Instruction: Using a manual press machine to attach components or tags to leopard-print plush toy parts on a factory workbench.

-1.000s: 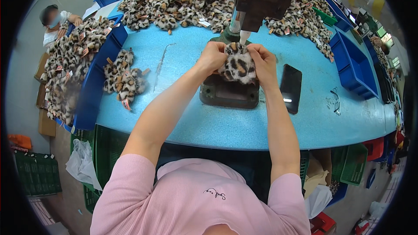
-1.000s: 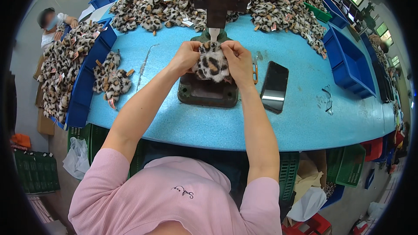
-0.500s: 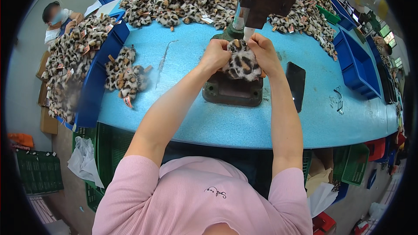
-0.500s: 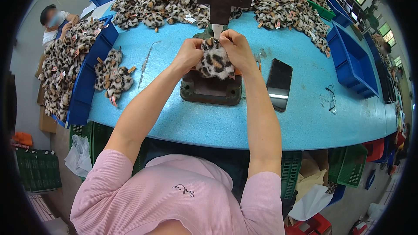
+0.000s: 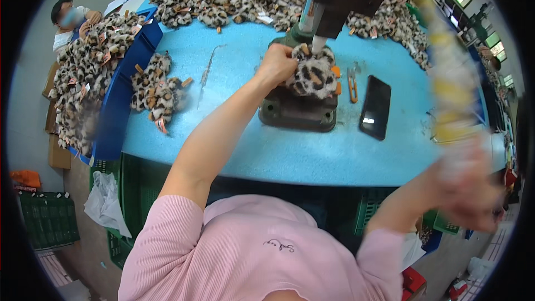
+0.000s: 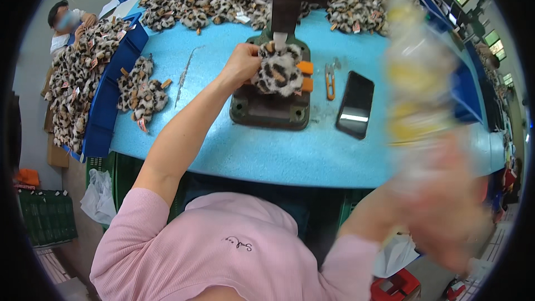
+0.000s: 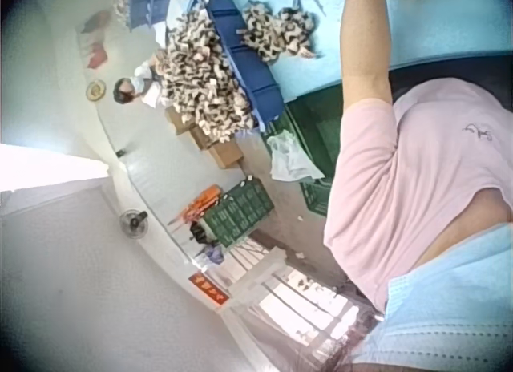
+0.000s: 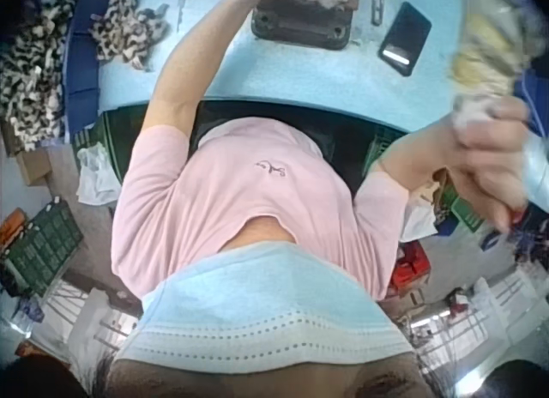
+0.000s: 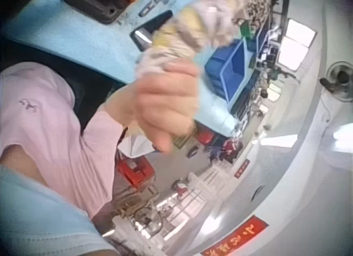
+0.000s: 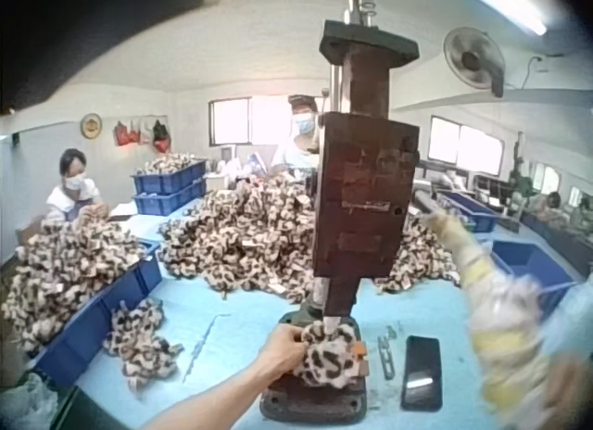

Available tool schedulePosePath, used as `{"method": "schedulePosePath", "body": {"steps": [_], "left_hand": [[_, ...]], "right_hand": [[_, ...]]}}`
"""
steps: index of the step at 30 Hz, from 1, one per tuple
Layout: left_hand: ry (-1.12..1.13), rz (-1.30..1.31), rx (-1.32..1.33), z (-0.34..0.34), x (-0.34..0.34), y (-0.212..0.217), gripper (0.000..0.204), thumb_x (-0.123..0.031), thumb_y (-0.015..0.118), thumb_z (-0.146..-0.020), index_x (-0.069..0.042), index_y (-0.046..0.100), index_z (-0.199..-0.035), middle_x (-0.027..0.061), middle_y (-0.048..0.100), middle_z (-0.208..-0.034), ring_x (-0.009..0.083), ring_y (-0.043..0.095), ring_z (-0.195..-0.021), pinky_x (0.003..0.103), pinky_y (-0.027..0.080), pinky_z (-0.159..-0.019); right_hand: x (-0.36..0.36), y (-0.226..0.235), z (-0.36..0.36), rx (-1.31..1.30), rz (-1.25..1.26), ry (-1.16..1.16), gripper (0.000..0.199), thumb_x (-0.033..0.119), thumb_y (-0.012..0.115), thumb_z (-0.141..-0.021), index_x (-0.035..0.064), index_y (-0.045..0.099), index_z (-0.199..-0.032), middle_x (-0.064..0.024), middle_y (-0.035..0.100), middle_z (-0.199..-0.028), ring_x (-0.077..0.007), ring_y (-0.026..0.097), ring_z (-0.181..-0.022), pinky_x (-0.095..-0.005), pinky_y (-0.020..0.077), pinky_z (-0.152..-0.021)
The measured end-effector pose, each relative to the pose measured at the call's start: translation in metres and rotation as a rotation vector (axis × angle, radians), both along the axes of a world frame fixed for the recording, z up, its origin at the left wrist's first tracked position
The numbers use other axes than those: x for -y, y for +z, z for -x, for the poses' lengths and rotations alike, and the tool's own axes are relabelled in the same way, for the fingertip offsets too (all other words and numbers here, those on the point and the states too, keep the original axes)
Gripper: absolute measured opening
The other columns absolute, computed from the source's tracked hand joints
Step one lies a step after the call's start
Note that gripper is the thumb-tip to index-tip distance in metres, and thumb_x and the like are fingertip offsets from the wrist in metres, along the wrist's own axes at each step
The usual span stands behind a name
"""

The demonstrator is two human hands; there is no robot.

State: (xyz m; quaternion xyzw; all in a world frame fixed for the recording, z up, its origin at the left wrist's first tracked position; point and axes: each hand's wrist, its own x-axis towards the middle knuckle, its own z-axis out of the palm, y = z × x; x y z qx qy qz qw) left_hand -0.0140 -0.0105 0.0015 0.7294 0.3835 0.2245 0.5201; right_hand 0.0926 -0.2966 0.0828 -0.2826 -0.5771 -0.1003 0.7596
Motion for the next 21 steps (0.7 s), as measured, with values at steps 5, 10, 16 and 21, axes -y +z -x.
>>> {"method": "schedulePosePath", "body": {"steps": [5, 10, 16, 21], "left_hand": [[-0.153, 0.409, 0.242, -0.023, 0.019, 0.014, 0.008, -0.008, 0.052, -0.074, -0.002, 0.058, -0.073, 0.0011, 0.053, -0.059, 0.0117, 0.050, -0.049, 0.030, 0.042, -0.040], [-0.287, 0.499, 0.633, 0.000, 0.022, 0.020, 0.003, -0.004, 0.052, -0.075, -0.005, 0.053, -0.073, -0.0017, 0.048, -0.058, 0.0055, 0.045, -0.046, 0.018, 0.033, -0.040], [-0.389, 0.527, 0.700, 0.005, 0.042, 0.024, 0.003, -0.002, 0.052, -0.074, -0.004, 0.052, -0.076, 0.0004, 0.050, -0.058, 0.0062, 0.047, -0.045, 0.019, 0.035, -0.039], [-0.545, 0.487, 0.615, 0.003, 0.056, 0.043, 0.003, -0.005, 0.056, -0.074, -0.005, 0.053, -0.076, -0.0035, 0.052, -0.065, 0.0023, 0.047, -0.056, 0.018, 0.037, -0.046]], "right_hand": [[0.025, 0.068, 0.002, -0.118, 0.011, 0.266, 0.048, 0.047, 0.044, -0.082, 0.0039, 0.051, -0.100, -0.0018, 0.046, -0.061, -0.0122, 0.042, -0.063, -0.0378, 0.0277, -0.085], [-0.065, 0.017, -0.054, -0.374, 0.278, -0.084, 0.035, 0.030, 0.036, -0.090, 0.0026, 0.051, -0.107, -0.0093, 0.056, -0.103, -0.0184, 0.052, -0.096, -0.0307, 0.0417, -0.082], [-0.117, -0.055, -0.035, -0.610, 0.805, 0.226, 0.036, 0.035, 0.047, -0.087, 0.0062, 0.049, -0.108, -0.0042, 0.058, -0.097, -0.0105, 0.053, -0.086, -0.0254, 0.0442, -0.072], [-0.142, -0.057, -0.021, -0.329, 0.989, 0.031, 0.020, 0.012, 0.051, -0.079, 0.0019, 0.054, -0.096, -0.0014, 0.057, -0.078, -0.0066, 0.051, -0.072, -0.0203, 0.0414, -0.064]]}}
